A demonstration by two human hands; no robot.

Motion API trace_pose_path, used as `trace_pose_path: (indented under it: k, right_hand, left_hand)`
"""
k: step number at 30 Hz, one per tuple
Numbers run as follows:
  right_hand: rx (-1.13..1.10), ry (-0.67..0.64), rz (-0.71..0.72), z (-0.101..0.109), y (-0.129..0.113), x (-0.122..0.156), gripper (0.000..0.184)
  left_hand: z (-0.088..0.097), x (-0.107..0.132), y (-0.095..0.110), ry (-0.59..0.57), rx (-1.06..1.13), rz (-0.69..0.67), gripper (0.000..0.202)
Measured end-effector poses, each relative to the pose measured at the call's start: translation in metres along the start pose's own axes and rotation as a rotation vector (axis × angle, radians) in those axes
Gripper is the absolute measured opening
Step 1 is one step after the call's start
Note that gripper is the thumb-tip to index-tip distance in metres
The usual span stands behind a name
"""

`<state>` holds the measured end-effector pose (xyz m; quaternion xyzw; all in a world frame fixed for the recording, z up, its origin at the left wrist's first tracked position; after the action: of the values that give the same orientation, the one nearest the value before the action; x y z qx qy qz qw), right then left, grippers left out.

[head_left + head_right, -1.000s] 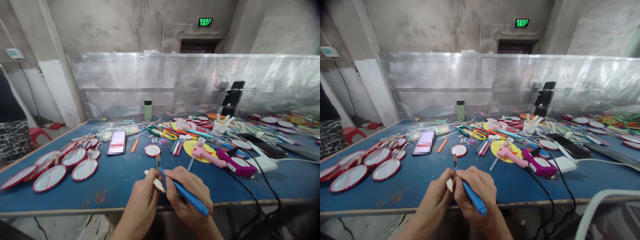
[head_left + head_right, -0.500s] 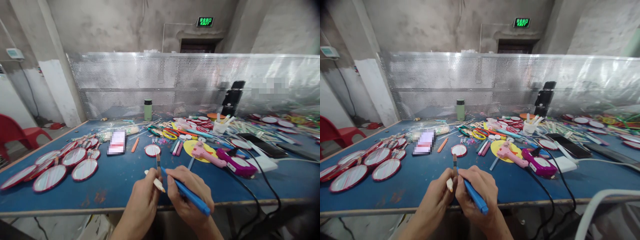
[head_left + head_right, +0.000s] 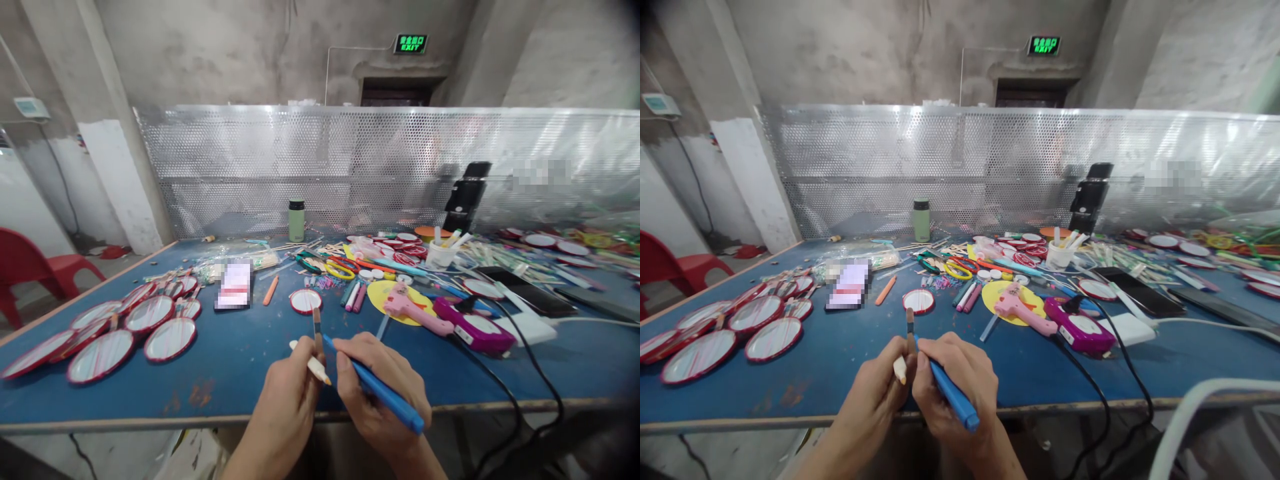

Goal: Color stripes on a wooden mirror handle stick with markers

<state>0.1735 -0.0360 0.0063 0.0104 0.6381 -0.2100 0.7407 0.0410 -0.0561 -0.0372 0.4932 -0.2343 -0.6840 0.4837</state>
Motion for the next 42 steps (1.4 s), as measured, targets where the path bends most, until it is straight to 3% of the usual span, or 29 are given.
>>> trace_pose_path:
  k: [11,34,39,42]
  right_hand:
    - [-0.081,-0.063,0.009,-0.002,-0.003,-0.006,0.015]
    - [-0.033,-0.031,-0.004,0.002,0.003,-0.001,0.019]
    - [0.077,-0.034,0.038,0.03,0.037,-0.02,0.025]
    - [0.339,-0.215,-0.023,0.037,0.075,-0.038,0.019]
  left_hand:
    - [-0.002,0.0,-0.002,-0.001,0.004,0.016,0.02]
    - [-0.002,0.001,-0.002,-0.001,0.019,0.003,0.022]
    - [0.0,-0.001,-0.003,-0.028,0.03,0.025,0.024]
    - [-0.001,-0.001,-0.005,-0.025,0.019,0.046,0.025]
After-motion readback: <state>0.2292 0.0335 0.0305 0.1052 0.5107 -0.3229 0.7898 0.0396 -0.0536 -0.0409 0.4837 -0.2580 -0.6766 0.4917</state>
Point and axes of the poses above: each hand's wrist, its own x-axis away from the middle knuckle, its own z-axis out of the back of the hand, y = z × x, the point moved 4 cm from there along -x, towards the middle knuckle, and after that the axes turned 5 degrees about -z, right-handed, at the moved point
